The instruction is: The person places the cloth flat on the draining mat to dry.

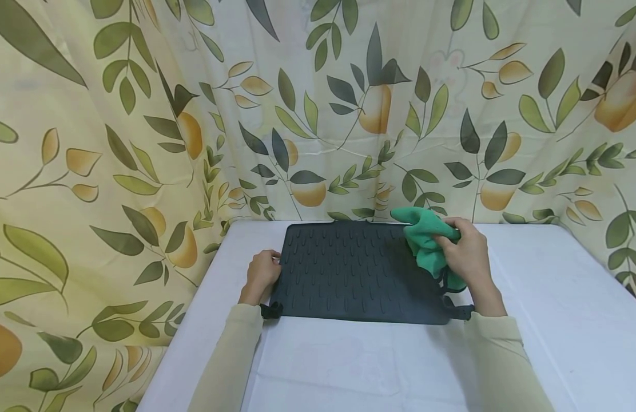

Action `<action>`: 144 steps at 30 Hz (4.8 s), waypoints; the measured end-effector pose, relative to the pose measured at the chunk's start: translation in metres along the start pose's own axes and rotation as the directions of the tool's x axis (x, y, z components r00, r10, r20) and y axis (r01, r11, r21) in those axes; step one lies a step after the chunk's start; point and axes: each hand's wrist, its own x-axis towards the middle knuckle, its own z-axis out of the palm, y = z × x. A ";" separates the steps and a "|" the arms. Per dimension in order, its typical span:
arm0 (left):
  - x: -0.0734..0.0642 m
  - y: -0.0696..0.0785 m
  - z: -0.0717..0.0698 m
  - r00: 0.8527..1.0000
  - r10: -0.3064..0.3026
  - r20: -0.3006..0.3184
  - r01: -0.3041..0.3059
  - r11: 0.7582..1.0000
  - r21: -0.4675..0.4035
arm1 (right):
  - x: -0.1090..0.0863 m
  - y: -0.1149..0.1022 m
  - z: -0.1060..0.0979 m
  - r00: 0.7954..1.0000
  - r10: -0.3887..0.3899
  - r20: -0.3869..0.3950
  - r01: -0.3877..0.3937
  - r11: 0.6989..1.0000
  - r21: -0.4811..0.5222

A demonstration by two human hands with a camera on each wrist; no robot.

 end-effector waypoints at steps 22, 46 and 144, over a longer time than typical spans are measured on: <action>0.001 -0.002 0.002 1.000 0.006 -0.003 -0.006 1.000 0.004 | -0.009 -0.027 0.047 0.991 -0.116 0.063 0.105 0.982 0.155; -0.002 0.003 0.001 1.000 -0.015 -0.007 0.015 1.000 -0.009 | -0.021 -0.044 0.098 0.977 -0.197 0.083 0.169 0.949 0.267; -0.043 0.095 0.057 0.915 0.391 -0.102 -0.375 0.915 0.150 | -0.011 0.019 0.087 0.787 -0.076 0.612 0.093 0.996 0.003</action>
